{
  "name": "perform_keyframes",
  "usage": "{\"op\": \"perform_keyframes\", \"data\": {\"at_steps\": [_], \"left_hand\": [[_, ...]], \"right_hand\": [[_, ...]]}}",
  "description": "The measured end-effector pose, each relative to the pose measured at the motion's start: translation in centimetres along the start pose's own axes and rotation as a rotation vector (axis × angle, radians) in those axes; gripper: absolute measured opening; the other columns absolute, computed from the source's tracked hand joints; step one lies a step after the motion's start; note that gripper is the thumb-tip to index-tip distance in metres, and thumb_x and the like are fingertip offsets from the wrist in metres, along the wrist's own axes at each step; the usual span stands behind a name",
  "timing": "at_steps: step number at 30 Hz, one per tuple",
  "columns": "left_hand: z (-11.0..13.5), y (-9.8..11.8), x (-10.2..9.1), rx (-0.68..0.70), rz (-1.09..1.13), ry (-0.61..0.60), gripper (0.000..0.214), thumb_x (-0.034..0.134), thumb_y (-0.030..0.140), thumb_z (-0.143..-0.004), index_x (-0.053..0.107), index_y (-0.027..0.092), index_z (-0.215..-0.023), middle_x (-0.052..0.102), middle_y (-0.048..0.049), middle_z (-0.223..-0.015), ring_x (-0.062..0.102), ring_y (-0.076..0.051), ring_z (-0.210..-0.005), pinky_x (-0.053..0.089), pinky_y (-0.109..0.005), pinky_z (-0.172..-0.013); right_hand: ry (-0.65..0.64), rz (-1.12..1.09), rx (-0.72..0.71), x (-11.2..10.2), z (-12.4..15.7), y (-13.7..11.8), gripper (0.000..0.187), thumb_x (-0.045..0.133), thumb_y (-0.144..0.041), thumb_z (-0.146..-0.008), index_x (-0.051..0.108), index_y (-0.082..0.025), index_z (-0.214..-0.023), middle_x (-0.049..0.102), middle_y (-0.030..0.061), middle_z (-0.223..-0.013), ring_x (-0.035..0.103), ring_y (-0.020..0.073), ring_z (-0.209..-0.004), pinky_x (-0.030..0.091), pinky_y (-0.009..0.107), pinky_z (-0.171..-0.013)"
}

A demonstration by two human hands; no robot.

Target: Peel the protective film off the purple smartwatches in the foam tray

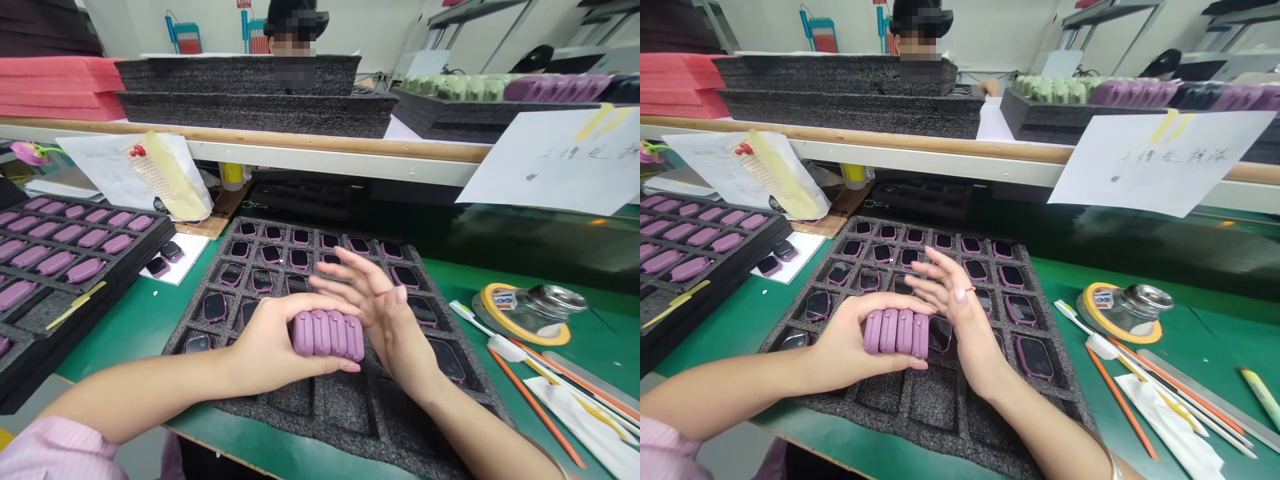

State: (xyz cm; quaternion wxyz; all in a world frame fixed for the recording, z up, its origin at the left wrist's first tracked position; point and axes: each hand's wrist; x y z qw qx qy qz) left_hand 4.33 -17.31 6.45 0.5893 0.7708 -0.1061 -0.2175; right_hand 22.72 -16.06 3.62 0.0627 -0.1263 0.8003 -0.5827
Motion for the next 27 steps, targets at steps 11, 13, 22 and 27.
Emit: {"op": "perform_keyframes", "data": {"at_steps": [11,13,22,27], "left_hand": [[0.0,-1.1,0.0,0.219,-0.129,-0.065,0.038,0.069,0.028,-0.088,0.068,0.027,-0.126,0.057,-0.0105,-0.134,0.046,-0.027,-0.135,0.038,-0.040,-0.114],[0.2,-1.3,0.0,0.212,-0.127,-0.046,0.070,0.077,0.024,-0.080,0.051,0.031,-0.144,0.042,-0.0098,-0.149,0.034,-0.030,-0.144,0.030,-0.044,-0.120],[-0.6,-0.4,0.0,-0.306,0.453,-0.230,0.062,0.086,0.034,-0.071,0.060,0.018,-0.125,0.067,-0.0119,-0.117,0.064,-0.030,-0.112,0.049,-0.050,-0.101],[-0.8,-0.2,0.0,-0.308,0.411,-0.177,0.051,0.088,0.028,-0.068,0.066,0.018,-0.113,0.070,-0.0066,-0.104,0.067,-0.025,-0.102,0.052,-0.042,-0.095]], "right_hand": [[-0.065,0.191,0.003,1.4,0.8,-1.2,0.093,0.089,-0.040,-0.067,0.042,-0.030,-0.147,0.062,0.0082,-0.140,0.068,0.0269,-0.117,0.061,0.039,-0.095],[-0.015,0.259,-0.072,1.5,0.9,-1.3,0.099,0.089,-0.028,-0.067,0.036,-0.032,-0.151,0.055,0.0084,-0.148,0.070,0.0262,-0.114,0.061,0.039,-0.096],[-0.022,0.396,-0.343,1.1,0.9,-0.8,0.090,0.079,-0.046,-0.080,0.028,-0.039,-0.155,0.049,0.0098,-0.152,0.069,0.0313,-0.115,0.051,0.054,-0.109],[-0.026,0.441,-0.375,1.1,0.5,-0.6,0.094,0.082,-0.038,-0.079,0.027,-0.040,-0.155,0.039,0.0088,-0.159,0.069,0.0318,-0.115,0.049,0.057,-0.111]]}}
Point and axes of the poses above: each hand's wrist, its own z-axis away from the middle knuckle, its own x-axis out of the palm, y = z × x
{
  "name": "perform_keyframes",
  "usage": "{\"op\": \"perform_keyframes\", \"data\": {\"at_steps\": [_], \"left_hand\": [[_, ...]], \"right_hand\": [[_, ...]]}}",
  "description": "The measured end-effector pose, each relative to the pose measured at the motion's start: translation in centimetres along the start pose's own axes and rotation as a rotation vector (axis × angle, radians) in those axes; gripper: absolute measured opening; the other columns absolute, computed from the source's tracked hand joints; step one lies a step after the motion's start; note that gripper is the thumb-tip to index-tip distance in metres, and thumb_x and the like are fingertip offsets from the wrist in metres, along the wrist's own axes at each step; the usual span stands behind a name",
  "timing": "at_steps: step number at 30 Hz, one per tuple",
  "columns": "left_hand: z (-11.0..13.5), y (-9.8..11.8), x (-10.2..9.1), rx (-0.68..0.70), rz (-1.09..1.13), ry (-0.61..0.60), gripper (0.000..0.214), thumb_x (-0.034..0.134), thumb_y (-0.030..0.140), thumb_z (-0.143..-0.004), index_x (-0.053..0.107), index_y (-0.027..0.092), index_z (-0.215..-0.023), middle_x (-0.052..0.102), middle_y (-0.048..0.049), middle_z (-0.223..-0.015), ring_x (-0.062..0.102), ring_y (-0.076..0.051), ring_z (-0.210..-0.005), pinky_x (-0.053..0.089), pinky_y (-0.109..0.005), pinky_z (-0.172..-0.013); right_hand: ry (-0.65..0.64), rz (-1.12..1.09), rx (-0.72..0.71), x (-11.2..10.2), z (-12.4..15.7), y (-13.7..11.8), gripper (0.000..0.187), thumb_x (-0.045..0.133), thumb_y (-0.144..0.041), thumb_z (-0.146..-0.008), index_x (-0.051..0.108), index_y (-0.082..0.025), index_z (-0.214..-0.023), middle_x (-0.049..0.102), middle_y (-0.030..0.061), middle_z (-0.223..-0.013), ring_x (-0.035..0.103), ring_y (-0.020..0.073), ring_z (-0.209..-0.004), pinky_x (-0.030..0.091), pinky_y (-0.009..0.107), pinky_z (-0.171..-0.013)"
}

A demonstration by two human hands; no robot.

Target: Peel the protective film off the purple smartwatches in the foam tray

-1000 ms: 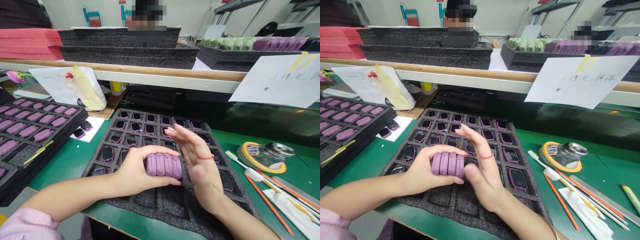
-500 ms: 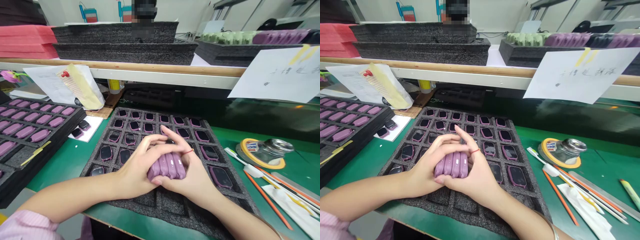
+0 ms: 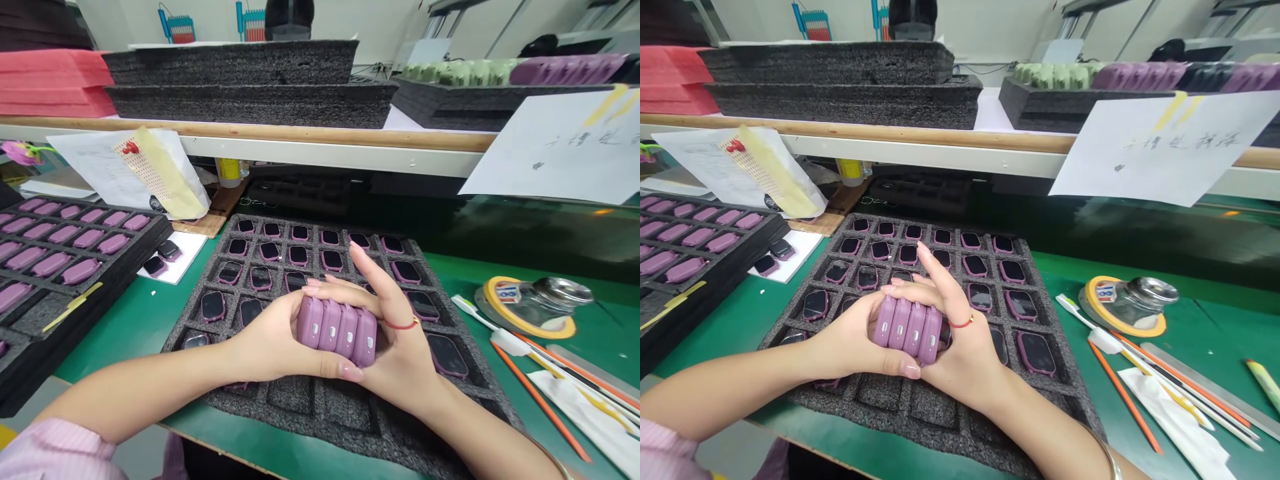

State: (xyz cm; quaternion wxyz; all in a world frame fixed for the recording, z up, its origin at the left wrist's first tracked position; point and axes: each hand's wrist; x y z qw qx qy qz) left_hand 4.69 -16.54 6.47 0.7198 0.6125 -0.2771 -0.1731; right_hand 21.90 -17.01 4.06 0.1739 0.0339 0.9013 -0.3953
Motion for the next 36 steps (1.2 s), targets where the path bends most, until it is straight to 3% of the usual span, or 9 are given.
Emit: {"op": "perform_keyframes", "data": {"at_steps": [6,9,13,22,25,30,36], "left_hand": [[0.3,-0.4,0.0,0.018,0.030,-0.013,0.055,0.088,0.026,-0.068,0.063,0.019,-0.117,0.070,-0.0081,-0.109,0.067,-0.027,-0.107,0.051,-0.043,-0.096],[0.4,-0.8,-0.2,0.073,0.134,-0.061,0.050,0.079,0.031,-0.079,0.058,0.021,-0.124,0.067,-0.0096,-0.122,0.064,-0.027,-0.116,0.049,-0.043,-0.101],[0.5,-1.1,-0.5,0.070,0.181,-0.068,0.044,0.066,0.034,-0.089,0.052,0.019,-0.128,0.064,-0.0113,-0.125,0.063,-0.028,-0.117,0.049,-0.044,-0.100],[0.6,-1.1,-0.6,0.025,0.123,-0.041,0.047,0.066,0.036,-0.086,0.051,0.018,-0.127,0.065,-0.0091,-0.119,0.063,-0.027,-0.111,0.048,-0.043,-0.097],[0.6,-1.3,-0.4,0.076,0.091,-0.027,0.048,0.069,0.039,-0.086,0.051,0.019,-0.125,0.064,-0.0104,-0.125,0.061,-0.028,-0.116,0.049,-0.042,-0.098],[0.7,-1.4,-0.1,0.138,-0.047,0.029,0.041,0.065,0.035,-0.090,0.050,0.018,-0.125,0.058,-0.0123,-0.136,0.054,-0.027,-0.128,0.041,-0.042,-0.109],[0.7,-1.2,0.1,0.163,-0.133,0.081,0.043,0.071,0.035,-0.083,0.053,0.016,-0.117,0.061,-0.0116,-0.125,0.058,-0.027,-0.119,0.044,-0.043,-0.107]], "right_hand": [[-0.019,-0.017,-0.009,-0.3,0.0,0.0,0.091,0.084,-0.034,-0.077,0.034,-0.038,-0.152,0.039,0.0072,-0.160,0.068,0.0314,-0.116,0.050,0.053,-0.111],[-0.019,-0.012,-0.007,-0.4,0.0,0.1,0.094,0.083,-0.024,-0.076,0.031,-0.038,-0.154,0.038,0.0065,-0.160,0.067,0.0300,-0.118,0.050,0.052,-0.112],[-0.019,0.008,-0.010,-0.4,0.1,0.1,0.098,0.080,-0.016,-0.075,0.027,-0.035,-0.155,0.037,0.0087,-0.160,0.069,0.0285,-0.115,0.050,0.052,-0.111],[-0.039,0.045,-0.051,-0.4,0.1,0.3,0.102,0.082,-0.014,-0.071,0.027,-0.036,-0.155,0.038,0.0079,-0.160,0.068,0.0287,-0.117,0.050,0.050,-0.111],[-0.047,0.042,-0.072,-0.3,0.1,0.1,0.102,0.080,-0.015,-0.073,0.025,-0.037,-0.156,0.039,0.0073,-0.159,0.068,0.0285,-0.116,0.051,0.050,-0.111],[-0.060,0.063,-0.087,-0.1,0.0,-0.3,0.099,0.080,-0.016,-0.076,0.026,-0.036,-0.156,0.048,0.0076,-0.153,0.069,0.0300,-0.114,0.052,0.051,-0.109],[-0.077,0.074,-0.123,0.1,0.1,-0.3,0.106,0.080,-0.015,-0.076,0.018,-0.034,-0.159,0.060,0.0073,-0.143,0.067,0.0278,-0.118,0.051,0.048,-0.111]]}}
Point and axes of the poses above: each hand's wrist, its own z-axis away from the middle knuckle, its own x-axis out of the palm, y = z × x
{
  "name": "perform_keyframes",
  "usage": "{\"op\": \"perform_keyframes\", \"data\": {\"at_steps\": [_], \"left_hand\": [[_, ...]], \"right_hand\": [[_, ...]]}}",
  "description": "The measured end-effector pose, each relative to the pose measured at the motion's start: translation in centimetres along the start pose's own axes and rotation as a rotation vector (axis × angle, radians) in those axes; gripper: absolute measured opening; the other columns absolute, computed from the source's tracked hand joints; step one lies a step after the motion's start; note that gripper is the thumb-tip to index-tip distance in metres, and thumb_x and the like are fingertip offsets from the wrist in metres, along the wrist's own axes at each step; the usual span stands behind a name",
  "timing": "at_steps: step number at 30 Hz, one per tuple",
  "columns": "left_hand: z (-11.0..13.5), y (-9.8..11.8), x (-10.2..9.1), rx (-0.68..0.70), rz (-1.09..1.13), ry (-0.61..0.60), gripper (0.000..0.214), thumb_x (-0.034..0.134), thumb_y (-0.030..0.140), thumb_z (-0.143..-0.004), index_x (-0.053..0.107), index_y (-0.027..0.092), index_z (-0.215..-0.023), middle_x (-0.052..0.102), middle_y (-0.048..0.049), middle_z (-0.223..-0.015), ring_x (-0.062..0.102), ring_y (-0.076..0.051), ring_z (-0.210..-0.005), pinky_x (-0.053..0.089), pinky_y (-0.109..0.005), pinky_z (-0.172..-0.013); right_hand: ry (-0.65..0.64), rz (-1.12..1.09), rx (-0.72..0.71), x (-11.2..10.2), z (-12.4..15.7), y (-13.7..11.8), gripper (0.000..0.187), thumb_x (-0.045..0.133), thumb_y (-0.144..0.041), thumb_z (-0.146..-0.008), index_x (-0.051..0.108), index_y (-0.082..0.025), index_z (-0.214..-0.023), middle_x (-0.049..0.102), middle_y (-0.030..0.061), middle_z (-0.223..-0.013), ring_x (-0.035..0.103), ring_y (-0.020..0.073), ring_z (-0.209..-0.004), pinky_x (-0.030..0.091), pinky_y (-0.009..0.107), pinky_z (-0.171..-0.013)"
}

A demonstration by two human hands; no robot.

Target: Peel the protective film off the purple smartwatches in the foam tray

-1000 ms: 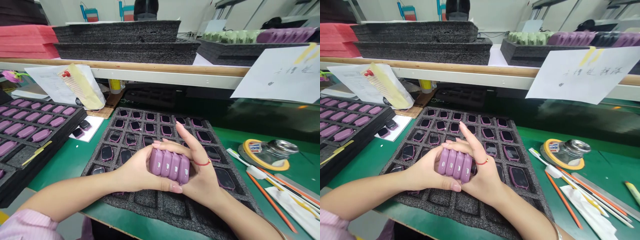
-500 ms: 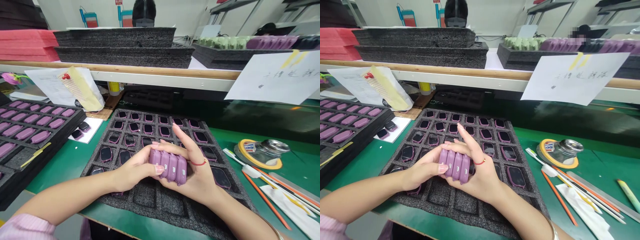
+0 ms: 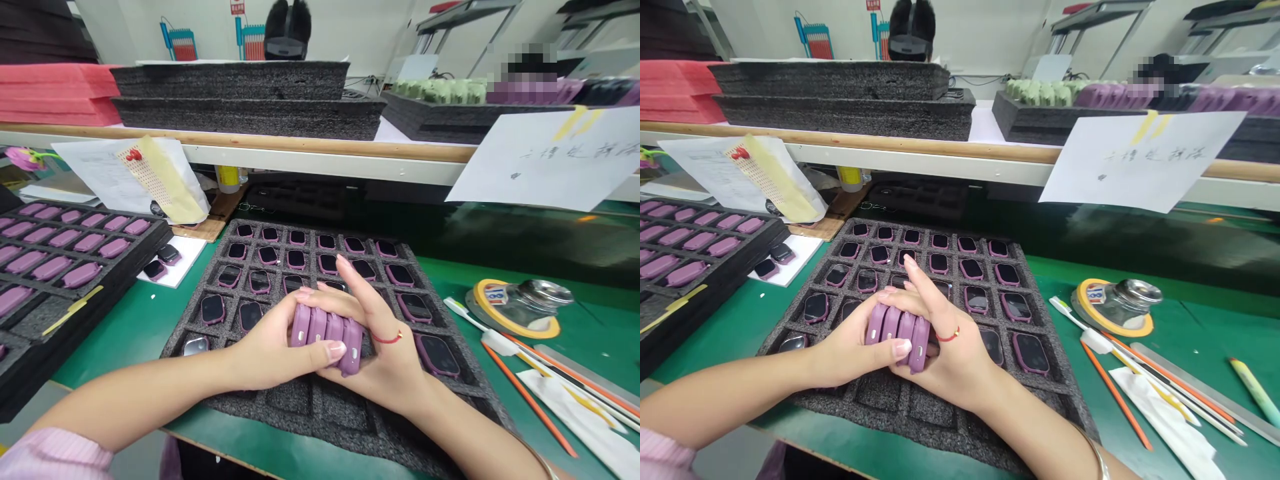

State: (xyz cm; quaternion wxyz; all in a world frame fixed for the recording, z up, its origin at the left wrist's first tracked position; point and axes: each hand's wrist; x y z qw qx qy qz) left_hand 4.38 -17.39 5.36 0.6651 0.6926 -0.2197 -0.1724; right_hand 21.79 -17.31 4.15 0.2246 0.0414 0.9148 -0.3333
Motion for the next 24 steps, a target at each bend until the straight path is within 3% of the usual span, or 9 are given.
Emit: {"op": "perform_keyframes", "data": {"at_steps": [4,9,12,14,17,20,24], "left_hand": [[-0.1,-0.1,0.0,0.018,-0.040,0.010,0.039,0.071,0.030,-0.082,0.054,0.017,-0.115,0.063,-0.0102,-0.118,0.061,-0.026,-0.114,0.046,-0.044,-0.104],[-0.5,-0.1,0.1,0.053,-0.003,-0.015,0.052,0.087,0.031,-0.066,0.060,0.018,-0.109,0.068,-0.0074,-0.113,0.065,-0.027,-0.109,0.049,-0.044,-0.100],[-0.5,0.1,0.1,0.079,-0.059,0.025,0.057,0.089,0.029,-0.063,0.061,0.018,-0.111,0.070,-0.0079,-0.115,0.065,-0.027,-0.112,0.049,-0.044,-0.103],[-0.3,0.2,0.0,0.130,-0.096,0.036,0.059,0.089,0.025,-0.065,0.060,0.018,-0.116,0.070,-0.0085,-0.118,0.066,-0.026,-0.112,0.050,-0.042,-0.102],[0.0,0.1,-0.2,0.220,-0.109,-0.004,0.054,0.086,0.021,-0.069,0.061,0.020,-0.116,0.072,-0.0070,-0.117,0.069,-0.024,-0.108,0.053,-0.038,-0.099],[0.1,-0.1,-0.4,0.285,-0.166,-0.003,0.047,0.084,0.019,-0.071,0.062,0.021,-0.112,0.073,-0.0049,-0.115,0.070,-0.021,-0.106,0.054,-0.034,-0.098],[0.1,-0.5,-0.6,0.329,-0.236,0.038,0.046,0.083,0.021,-0.071,0.063,0.021,-0.112,0.073,-0.0046,-0.112,0.070,-0.020,-0.102,0.055,-0.031,-0.093]], "right_hand": [[-0.016,0.056,-0.056,0.0,0.0,0.0,0.100,0.077,-0.017,-0.080,0.018,-0.029,-0.160,0.063,0.0097,-0.138,0.067,0.0287,-0.119,0.052,0.049,-0.110],[-0.050,0.095,-0.126,0.0,0.2,0.3,0.087,0.066,-0.026,-0.092,0.012,-0.025,-0.161,0.058,0.0136,-0.144,0.062,0.0273,-0.127,0.051,0.048,-0.110],[-0.102,0.139,-0.195,-0.1,0.1,0.2,0.087,0.065,-0.024,-0.093,0.010,-0.023,-0.161,0.059,0.0139,-0.142,0.052,0.0277,-0.136,0.043,0.052,-0.116],[-0.111,0.158,-0.203,-0.3,0.1,0.0,0.097,0.073,-0.038,-0.087,0.012,-0.021,-0.161,0.056,0.0164,-0.145,0.045,0.0317,-0.141,0.035,0.056,-0.120],[-0.038,0.020,-0.088,-0.9,0.1,-0.2,0.093,0.065,-0.059,-0.087,0.020,-0.021,-0.159,0.050,0.0176,-0.148,0.047,0.0341,-0.139,0.033,0.057,-0.120],[-0.032,-0.170,0.050,-1.2,0.0,-0.4,0.064,0.055,-0.045,-0.096,0.035,-0.025,-0.153,0.052,0.0125,-0.145,0.050,0.0306,-0.136,0.040,0.052,-0.115],[-0.123,-0.288,0.198,-0.9,0.0,-1.0,0.057,0.064,-0.028,-0.092,0.045,-0.031,-0.145,0.057,0.0075,-0.143,0.058,0.0257,-0.129,0.049,0.044,-0.109]]}}
Point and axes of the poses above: each hand's wrist, its own z-axis away from the middle knuckle, its own x-axis out of the palm, y = z × x
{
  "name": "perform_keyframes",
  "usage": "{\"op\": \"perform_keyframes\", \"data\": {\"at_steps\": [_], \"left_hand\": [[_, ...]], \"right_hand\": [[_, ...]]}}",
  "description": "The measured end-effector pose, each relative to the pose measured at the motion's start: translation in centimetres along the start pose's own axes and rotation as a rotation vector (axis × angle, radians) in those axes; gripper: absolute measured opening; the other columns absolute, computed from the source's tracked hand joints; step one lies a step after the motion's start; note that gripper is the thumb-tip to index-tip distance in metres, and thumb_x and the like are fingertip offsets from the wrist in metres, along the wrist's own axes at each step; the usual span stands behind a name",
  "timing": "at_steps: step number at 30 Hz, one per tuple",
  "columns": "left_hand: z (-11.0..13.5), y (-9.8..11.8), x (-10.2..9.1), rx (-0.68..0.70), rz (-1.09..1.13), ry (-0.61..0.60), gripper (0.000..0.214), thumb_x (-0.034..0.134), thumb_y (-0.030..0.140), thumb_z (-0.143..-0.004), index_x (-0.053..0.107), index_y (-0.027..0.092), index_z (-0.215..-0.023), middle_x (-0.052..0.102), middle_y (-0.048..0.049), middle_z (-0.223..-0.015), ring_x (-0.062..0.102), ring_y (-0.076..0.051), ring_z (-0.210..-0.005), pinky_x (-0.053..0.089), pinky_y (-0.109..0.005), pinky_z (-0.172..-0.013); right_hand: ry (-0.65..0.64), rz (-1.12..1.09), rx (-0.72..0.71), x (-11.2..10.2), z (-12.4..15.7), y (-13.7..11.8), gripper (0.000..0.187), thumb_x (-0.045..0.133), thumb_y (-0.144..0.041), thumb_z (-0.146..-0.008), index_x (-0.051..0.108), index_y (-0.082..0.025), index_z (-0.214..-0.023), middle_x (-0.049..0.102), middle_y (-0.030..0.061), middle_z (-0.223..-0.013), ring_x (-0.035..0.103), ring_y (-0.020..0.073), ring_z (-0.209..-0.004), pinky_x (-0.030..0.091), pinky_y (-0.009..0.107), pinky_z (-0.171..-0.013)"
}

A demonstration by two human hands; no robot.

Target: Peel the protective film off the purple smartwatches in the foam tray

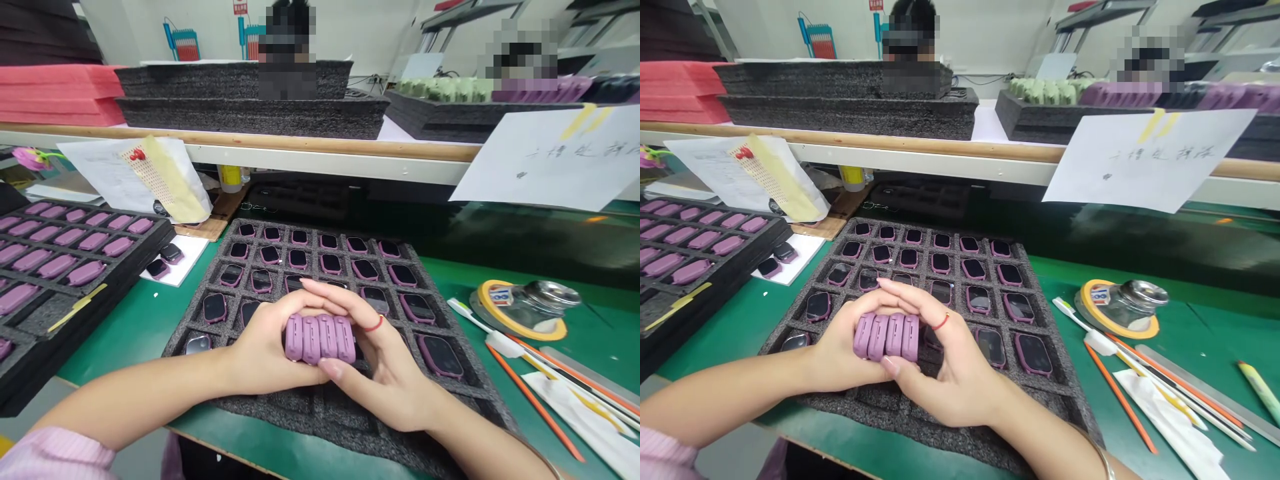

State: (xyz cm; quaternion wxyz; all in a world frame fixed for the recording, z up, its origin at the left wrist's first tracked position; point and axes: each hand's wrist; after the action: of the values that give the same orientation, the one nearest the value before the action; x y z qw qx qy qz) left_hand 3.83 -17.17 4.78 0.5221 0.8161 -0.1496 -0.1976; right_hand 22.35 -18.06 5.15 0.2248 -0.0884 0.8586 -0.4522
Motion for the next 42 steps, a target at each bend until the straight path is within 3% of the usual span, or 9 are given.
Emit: {"op": "perform_keyframes", "data": {"at_steps": [4,13,16,20,25,30,35,39,42], "left_hand": [[0.1,-0.1,0.0,-0.026,-0.028,-0.003,0.045,0.081,0.023,-0.073,0.064,0.021,-0.114,0.074,-0.0047,-0.111,0.071,-0.021,-0.100,0.056,-0.032,-0.090],[-0.3,0.8,0.2,-0.017,0.033,-0.048,0.050,0.077,0.016,-0.076,0.059,0.020,-0.122,0.067,-0.0080,-0.127,0.064,-0.024,-0.120,0.049,-0.040,-0.108],[-0.3,0.7,0.1,-0.006,-0.021,-0.048,0.049,0.080,0.018,-0.075,0.061,0.020,-0.120,0.067,-0.0094,-0.128,0.064,-0.025,-0.119,0.050,-0.040,-0.107],[-0.2,0.1,0.1,0.153,-0.054,-0.032,0.051,0.085,0.018,-0.071,0.059,0.021,-0.115,0.073,-0.0064,-0.116,0.070,-0.021,-0.109,0.055,-0.033,-0.099],[-0.1,-0.2,0.0,0.282,-0.068,-0.036,0.050,0.078,0.009,-0.074,0.057,0.020,-0.117,0.072,-0.0087,-0.117,0.069,-0.021,-0.113,0.055,-0.032,-0.099],[0.1,-0.1,0.1,0.190,-0.179,-0.039,0.041,0.076,0.020,-0.081,0.059,0.023,-0.118,0.071,-0.0069,-0.118,0.068,-0.021,-0.111,0.051,-0.035,-0.101],[0.5,-0.6,0.3,0.275,-0.237,-0.042,0.044,0.065,0.024,-0.090,0.053,0.028,-0.132,0.062,-0.0081,-0.130,0.056,-0.024,-0.126,0.041,-0.041,-0.112],[0.7,-0.6,0.6,0.072,-0.166,0.024,0.093,0.085,0.025,-0.072,0.034,0.032,-0.149,0.034,-0.0123,-0.155,0.034,-0.031,-0.145,0.030,-0.049,-0.119],[0.4,-0.2,0.8,-0.269,0.217,0.000,0.123,0.096,0.032,-0.053,0.025,0.032,-0.153,0.039,-0.0143,-0.152,0.045,-0.033,-0.137,0.037,-0.051,-0.114]], "right_hand": [[0.039,-0.095,0.100,0.6,0.0,-0.5,0.049,0.069,-0.025,-0.089,0.054,-0.034,-0.135,0.063,0.0033,-0.135,0.063,0.0214,-0.120,0.051,0.040,-0.105],[0.029,-0.109,0.009,0.7,-0.3,-0.7,0.031,0.058,-0.023,-0.094,0.066,-0.033,-0.121,0.068,0.0022,-0.124,0.062,0.0215,-0.119,0.050,0.040,-0.104],[0.047,-0.151,0.037,1.0,-0.1,-0.8,0.027,0.061,-0.037,-0.095,0.066,-0.035,-0.121,0.068,0.0017,-0.125,0.061,0.0223,-0.120,0.049,0.041,-0.106],[0.162,-0.376,0.192,1.3,0.1,-0.2,0.060,0.044,-0.072,-0.091,0.056,-0.034,-0.136,0.061,0.0049,-0.137,0.054,0.0264,-0.131,0.045,0.044,-0.111],[0.153,-0.526,0.430,0.8,-0.1,1.5,0.066,0.032,-0.075,-0.094,0.049,-0.029,-0.138,0.068,0.0085,-0.124,0.065,0.0266,-0.118,0.052,0.046,-0.102],[-0.032,-0.455,0.413,0.5,-0.4,1.1,0.087,0.072,-0.070,-0.074,0.042,-0.026,-0.143,0.074,0.0084,-0.110,0.072,0.0287,-0.106,0.059,0.044,-0.092],[0.065,-0.263,0.359,1.1,-0.6,-0.3,0.101,0.090,-0.033,-0.063,0.036,-0.024,-0.148,0.068,0.0114,-0.128,0.069,0.0282,-0.115,0.059,0.040,-0.095],[0.145,-0.128,0.268,0.9,-0.6,-0.5,0.106,0.085,-0.021,-0.069,0.025,-0.026,-0.156,0.075,0.0079,-0.114,0.073,0.0247,-0.103,0.061,0.039,-0.092],[0.131,0.097,0.085,0.7,-0.6,-0.1,0.109,0.083,-0.020,-0.073,0.017,-0.032,-0.158,0.074,0.0056,-0.118,0.070,0.0254,-0.111,0.056,0.043,-0.101]]}}
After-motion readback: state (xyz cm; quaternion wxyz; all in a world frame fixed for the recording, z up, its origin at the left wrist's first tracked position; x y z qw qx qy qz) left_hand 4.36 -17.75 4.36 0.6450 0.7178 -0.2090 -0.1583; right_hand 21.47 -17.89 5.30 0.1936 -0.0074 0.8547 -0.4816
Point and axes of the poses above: each hand's wrist, its own z-axis away from the middle knuckle, its own x-axis out of the palm, y = z × x
